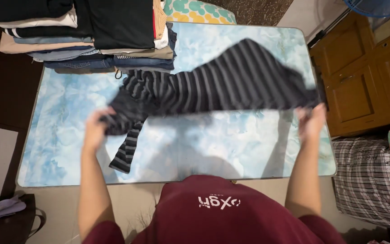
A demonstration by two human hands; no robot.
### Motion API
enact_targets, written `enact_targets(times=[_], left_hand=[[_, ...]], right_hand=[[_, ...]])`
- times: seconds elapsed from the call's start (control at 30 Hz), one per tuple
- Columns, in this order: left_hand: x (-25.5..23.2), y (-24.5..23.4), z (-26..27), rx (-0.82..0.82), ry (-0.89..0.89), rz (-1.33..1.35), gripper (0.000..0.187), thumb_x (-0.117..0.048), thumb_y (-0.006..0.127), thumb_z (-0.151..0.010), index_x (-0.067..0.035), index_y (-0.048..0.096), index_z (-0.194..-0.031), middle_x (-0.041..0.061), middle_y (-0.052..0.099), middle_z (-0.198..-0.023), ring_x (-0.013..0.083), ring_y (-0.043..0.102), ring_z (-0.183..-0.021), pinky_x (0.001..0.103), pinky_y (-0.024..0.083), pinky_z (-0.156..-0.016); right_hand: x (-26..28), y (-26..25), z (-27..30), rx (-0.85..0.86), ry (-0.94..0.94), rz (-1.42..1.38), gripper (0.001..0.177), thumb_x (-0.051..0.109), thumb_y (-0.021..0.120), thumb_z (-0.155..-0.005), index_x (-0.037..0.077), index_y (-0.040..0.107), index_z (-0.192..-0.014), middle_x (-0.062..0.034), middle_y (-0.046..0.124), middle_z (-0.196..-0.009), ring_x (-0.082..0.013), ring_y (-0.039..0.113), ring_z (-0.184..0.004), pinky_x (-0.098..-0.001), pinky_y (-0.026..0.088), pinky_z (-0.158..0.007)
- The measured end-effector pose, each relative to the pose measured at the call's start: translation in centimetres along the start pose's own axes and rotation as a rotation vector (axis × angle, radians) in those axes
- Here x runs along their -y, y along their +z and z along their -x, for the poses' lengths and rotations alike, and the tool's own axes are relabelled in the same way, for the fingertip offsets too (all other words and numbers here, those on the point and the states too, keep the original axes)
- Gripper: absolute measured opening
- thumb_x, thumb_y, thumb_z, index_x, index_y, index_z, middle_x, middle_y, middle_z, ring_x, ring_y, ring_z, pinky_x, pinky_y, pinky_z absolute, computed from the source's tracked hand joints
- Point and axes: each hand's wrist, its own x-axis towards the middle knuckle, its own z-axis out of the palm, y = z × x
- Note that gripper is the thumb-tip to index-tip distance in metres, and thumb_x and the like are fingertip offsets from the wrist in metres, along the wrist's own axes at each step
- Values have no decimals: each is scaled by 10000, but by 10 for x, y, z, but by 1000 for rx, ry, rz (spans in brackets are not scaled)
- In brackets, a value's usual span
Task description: Folding various items of clothing, including shirts and t-shirts, on a table.
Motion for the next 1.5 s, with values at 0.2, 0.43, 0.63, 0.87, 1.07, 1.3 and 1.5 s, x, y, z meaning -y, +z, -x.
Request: enact_targets(times=[0.2, 0.43, 0.63, 0.87, 1.07, 1.3, 1.5], left_hand=[[132, 35, 67, 348, -215, -301, 365, 44, 675, -702, -37, 766, -1047, 154, 705, -1085, 286, 657, -1055, 365, 508, -950], [106, 13, 63, 180, -409, -353, 393, -55, 683, -768, -40, 732, -1158, 177, 759, -1100, 310, 726, -1042, 376, 541, -949], [90, 81, 69, 332, -592, -1326, 685, -240, 836, -726, -199, 587, -1362, 149, 403, -1533, 460, 388, -1362, 649, 408, -1007], [24, 192, 91, 279, -29, -791, 787, -598, 744, -755, -334, 517, -1461, 116, 378, -1602, 416, 277, -1448, 728, 189, -1086], [71, 172, 95, 79, 151, -965, 365, -305, 674, -888, -274, 624, -1248, 19, 581, -1270, 250, 513, -1216, 514, 377, -1031], [53, 140, 94, 56, 110, -995, 234, -89, 701, -760, -209, 629, -947, -18, 626, -970, 242, 594, -1053, 453, 413, -871], [18, 135, 68, 368, -277, -1000, 277, -163, 818, -674, -217, 671, -903, 10, 631, -1102, 291, 536, -1192, 633, 359, -961]], right_hand=[[-131, -123, 27, -164, 217, 449, 273, 336, 517, -1123, 78, 543, -1038, -42, 653, -903, -143, 668, -755, -330, 590, -704], [-129, -177, 6, -299, 124, 259, 269, 300, 583, -1164, 55, 635, -1065, -115, 680, -989, -197, 642, -814, -336, 540, -732], [-95, -83, 34, -391, 668, -346, 295, 282, 687, -974, 90, 695, -1197, -115, 743, -1187, -303, 730, -1023, -475, 600, -877], [-106, -68, 25, -278, 611, -273, 306, 96, 719, -969, 71, 650, -1266, -155, 678, -1315, -357, 680, -1166, -573, 566, -1006], [-133, -163, -29, -464, 571, -513, 292, 149, 478, -1037, 6, 645, -1229, -205, 684, -1316, -419, 663, -1194, -665, 502, -1028], [-129, -180, -33, -734, 167, -574, 409, 131, 337, -1013, -88, 629, -1196, -272, 673, -1279, -463, 662, -1199, -612, 499, -1013], [-141, -134, 20, -1125, 17, 117, 366, 13, 502, -882, 39, 503, -1247, -243, 513, -1327, -407, 646, -1094, -498, 568, -941]])
